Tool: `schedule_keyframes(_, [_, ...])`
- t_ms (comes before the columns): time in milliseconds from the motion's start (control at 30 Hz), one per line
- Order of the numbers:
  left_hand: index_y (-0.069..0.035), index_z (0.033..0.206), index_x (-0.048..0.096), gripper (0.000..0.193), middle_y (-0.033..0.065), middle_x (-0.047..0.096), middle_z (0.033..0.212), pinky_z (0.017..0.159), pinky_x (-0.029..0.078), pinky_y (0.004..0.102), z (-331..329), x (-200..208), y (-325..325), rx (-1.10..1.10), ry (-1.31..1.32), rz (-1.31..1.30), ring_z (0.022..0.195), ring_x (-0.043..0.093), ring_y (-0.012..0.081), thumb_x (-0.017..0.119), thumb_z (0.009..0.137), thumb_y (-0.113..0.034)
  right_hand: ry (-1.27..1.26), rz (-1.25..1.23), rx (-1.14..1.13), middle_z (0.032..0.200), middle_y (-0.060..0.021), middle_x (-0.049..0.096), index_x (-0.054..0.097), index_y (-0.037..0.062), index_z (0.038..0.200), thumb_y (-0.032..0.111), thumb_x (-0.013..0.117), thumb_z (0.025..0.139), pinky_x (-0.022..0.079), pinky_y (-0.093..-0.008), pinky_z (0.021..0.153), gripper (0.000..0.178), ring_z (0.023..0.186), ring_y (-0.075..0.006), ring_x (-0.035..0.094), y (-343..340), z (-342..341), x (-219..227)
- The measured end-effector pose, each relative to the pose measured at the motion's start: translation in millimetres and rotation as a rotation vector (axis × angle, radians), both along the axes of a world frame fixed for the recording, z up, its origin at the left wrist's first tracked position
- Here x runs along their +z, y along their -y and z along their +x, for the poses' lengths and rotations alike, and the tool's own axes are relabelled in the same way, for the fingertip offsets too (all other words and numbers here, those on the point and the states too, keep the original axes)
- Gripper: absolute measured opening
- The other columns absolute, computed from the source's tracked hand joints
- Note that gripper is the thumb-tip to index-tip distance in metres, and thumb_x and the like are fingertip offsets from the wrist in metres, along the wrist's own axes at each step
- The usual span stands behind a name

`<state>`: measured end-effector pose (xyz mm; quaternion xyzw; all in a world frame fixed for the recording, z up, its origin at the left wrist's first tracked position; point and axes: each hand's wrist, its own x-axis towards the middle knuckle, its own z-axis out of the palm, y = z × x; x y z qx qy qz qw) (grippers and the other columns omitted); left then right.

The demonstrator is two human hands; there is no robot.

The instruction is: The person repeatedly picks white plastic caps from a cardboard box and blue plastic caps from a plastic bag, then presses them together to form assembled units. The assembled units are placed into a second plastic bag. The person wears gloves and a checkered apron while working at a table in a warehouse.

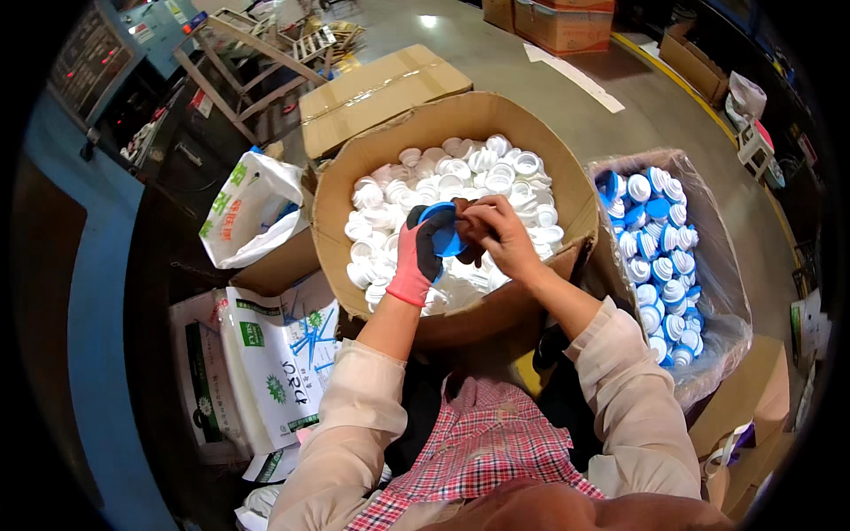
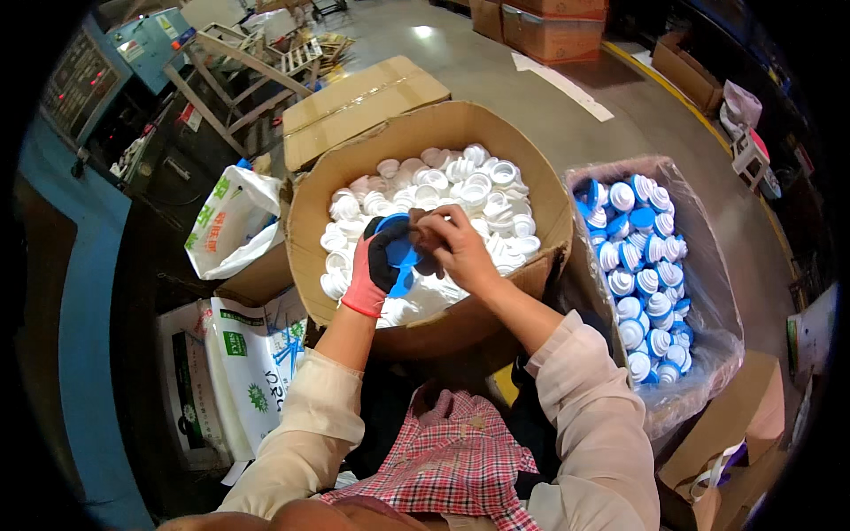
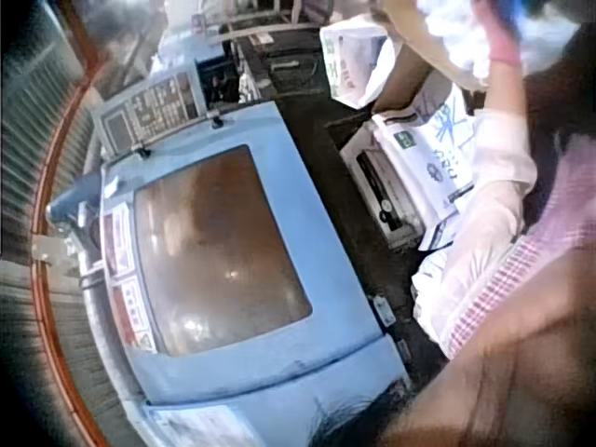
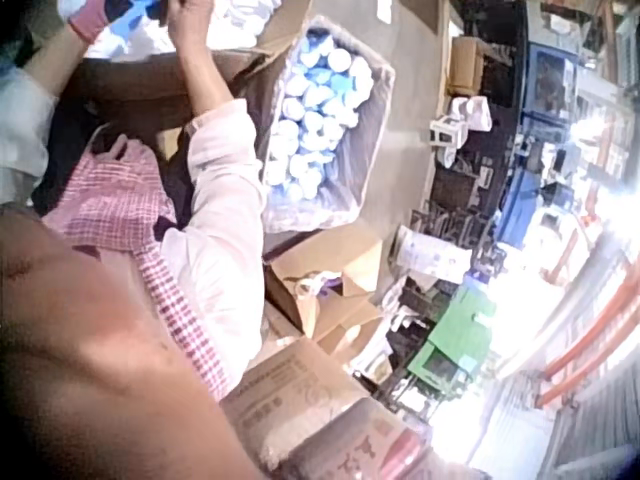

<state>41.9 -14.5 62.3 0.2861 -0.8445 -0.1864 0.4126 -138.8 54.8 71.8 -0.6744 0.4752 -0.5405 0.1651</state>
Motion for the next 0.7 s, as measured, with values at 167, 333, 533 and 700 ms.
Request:
schedule_keyframes(167, [-0.001, 0.113, 0.062, 0.027, 0.0087, 0.061, 0.111, 0.088, 0.052, 0.0306, -27.9, -8.5, -0.2, -0.137, -0.363, 0.427, 0.102, 0.062, 0.0189, 0.057, 0.086, 0.002, -0.079, 0.082, -0.12, 0.095, -0.0134, 0.048, 0.06, 0.0071, 0.096, 0.009, 0.065, 0.084, 0.048, -0.0397, 0.074, 0.013, 0.086, -0.0336, 0.056, -5.3, 11.1, -3.2])
schedule_keyframes(333, [-0.001, 0.124, 0.054, 0.074, 0.0257, 0.052, 0.132, 0.107, 0.038, 0.0466, -34.1, -8.6, 5.1, -0.583, -1.101, 1.595, 0.122, 0.052, 0.0369, 0.036, 0.093, -0.066, -0.331, -0.08, -0.068, 0.091, -0.0131, 0.049, 0.057, 0.0078, 0.097, 0.007, 0.068, 0.075, 0.047, -0.0428, 0.074, 0.025, 0.087, -0.0329, 0.057, -12.2, 22.2, -16.5])
schedule_keyframes(533, [-0.004, 0.12, 0.054, 0.072, 0.0153, 0.06, 0.116, 0.104, 0.041, 0.0416, -31.1, -28.4, -5.0, -0.861, -1.101, 1.816, 0.11, 0.056, 0.0289, 0.038, 0.091, -0.068, -0.349, -0.32, -0.085, 0.087, -0.0101, 0.05, 0.061, 0.0097, 0.097, 0.005, 0.069, 0.075, 0.049, -0.0393, 0.062, 0.024, 0.077, -0.0303, 0.058, -12.5, 28.7, 1.1])
schedule_keyframes(700, [-0.013, 0.102, 0.056, 0.035, 0.0031, 0.056, 0.094, 0.082, 0.045, 0.0341, -25.7, -40.0, -22.4, -0.496, -0.865, 1.294, 0.09, 0.055, 0.017, 0.034, 0.104, -0.039, -0.187, -0.074, -0.236, 0.086, -0.0117, 0.049, 0.062, 0.0104, 0.095, 0.01, 0.066, 0.081, 0.048, -0.0422, 0.065, 0.015, 0.076, -0.0332, 0.058, -4.3, 33.2, 5.1])
